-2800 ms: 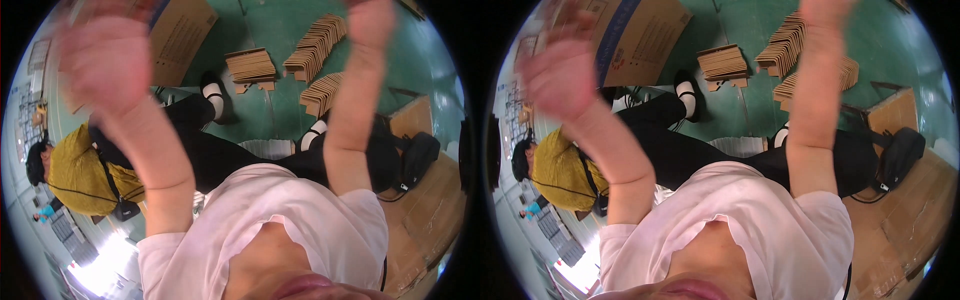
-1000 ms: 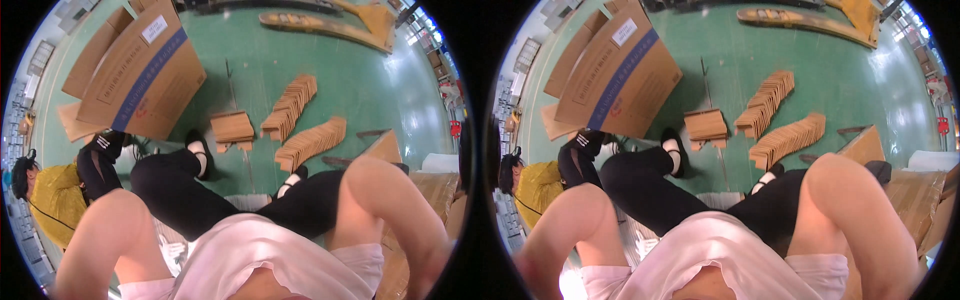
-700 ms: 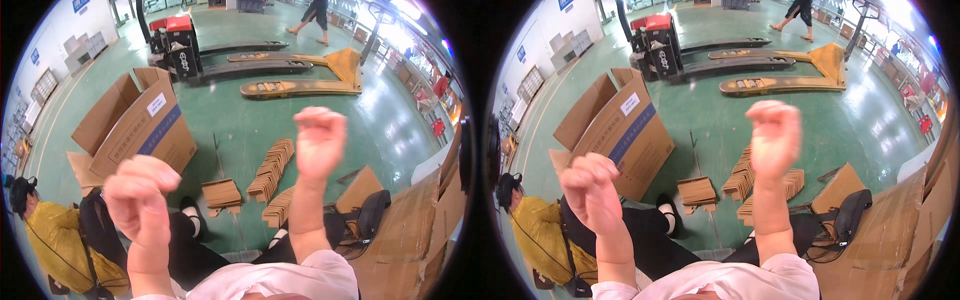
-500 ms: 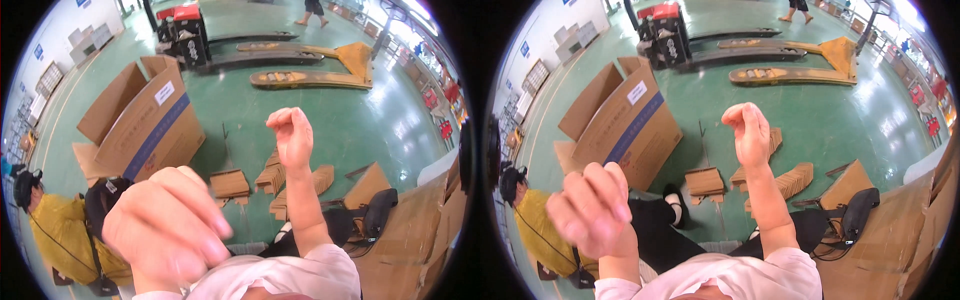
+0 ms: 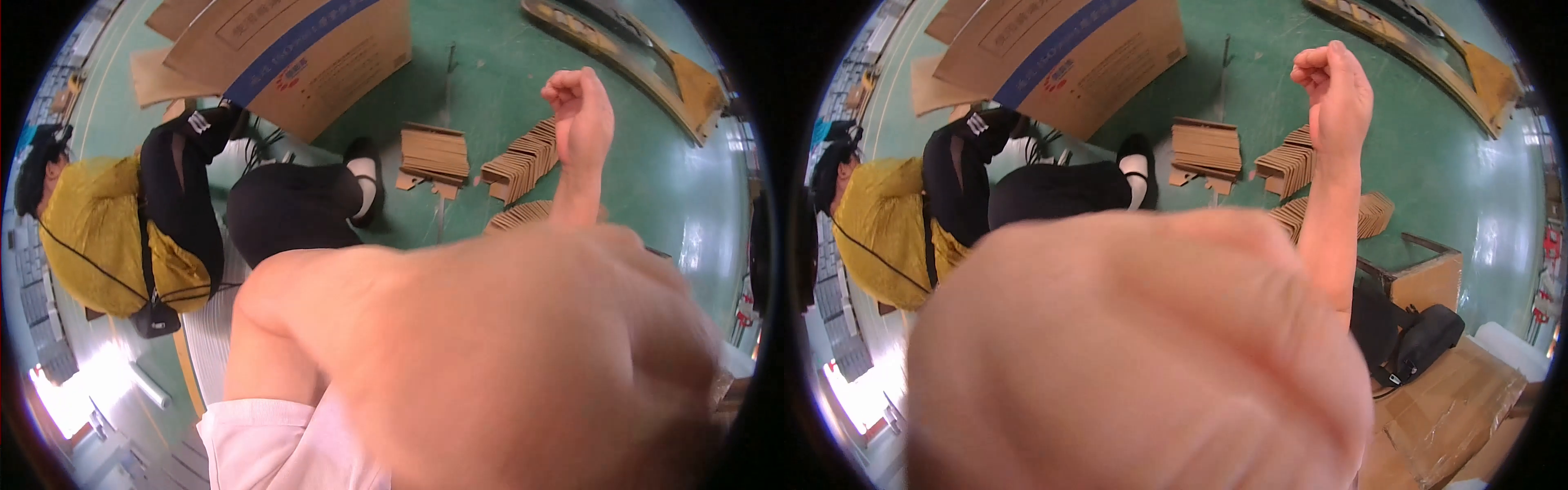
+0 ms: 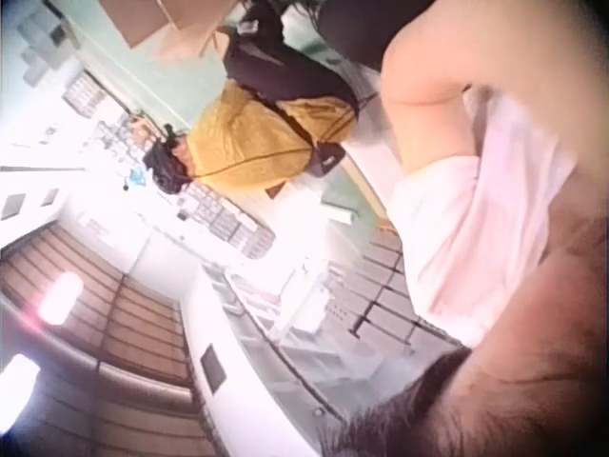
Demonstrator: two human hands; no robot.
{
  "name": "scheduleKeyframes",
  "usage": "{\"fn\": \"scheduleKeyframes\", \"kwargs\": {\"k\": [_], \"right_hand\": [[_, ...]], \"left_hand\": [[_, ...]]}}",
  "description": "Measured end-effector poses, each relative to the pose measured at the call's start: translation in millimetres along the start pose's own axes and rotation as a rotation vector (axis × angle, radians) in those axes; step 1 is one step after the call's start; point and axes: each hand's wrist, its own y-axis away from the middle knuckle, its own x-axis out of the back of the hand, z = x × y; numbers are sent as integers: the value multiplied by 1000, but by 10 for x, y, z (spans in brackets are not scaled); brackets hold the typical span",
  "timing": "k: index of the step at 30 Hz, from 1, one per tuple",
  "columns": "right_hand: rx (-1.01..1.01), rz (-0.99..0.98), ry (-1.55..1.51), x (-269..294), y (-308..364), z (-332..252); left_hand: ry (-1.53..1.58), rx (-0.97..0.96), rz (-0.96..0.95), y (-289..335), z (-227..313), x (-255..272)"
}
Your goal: The person folds flat cardboard sheets into small inserts or dividers by hand.
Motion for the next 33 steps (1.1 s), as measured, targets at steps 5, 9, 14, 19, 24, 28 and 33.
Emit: {"fn": "scheduleKeyframes", "kwargs": {"k": [5, 9, 14, 19, 24, 28, 33], "right_hand": [[-245, -153, 834, 366, 299, 1237], [-383, -337, 1371, 962, 1046, 2155], [-523, -380, 1574, 922, 1673, 2377], [-418, -369, 1617, 931, 1680, 2388], [-423, -324, 1607, 884, 1675, 2544], [-464, -105, 1422, 725, 1783, 2517], [-503, -50, 1274, 1058, 1975, 2692]], "left_hand": [[125, 187, 281, 96, -1116, 331], [-479, 808, 845, 999, -2980, 864], [-751, 1238, 929, 1742, -3696, 1248], [-743, 1037, 843, 1203, -3678, 1275], [-458, 812, 608, 1343, -4003, 1424], [-802, 957, 668, 1619, -4022, 1436], [-815, 1114, 566, 1493, -3883, 1170]]}}
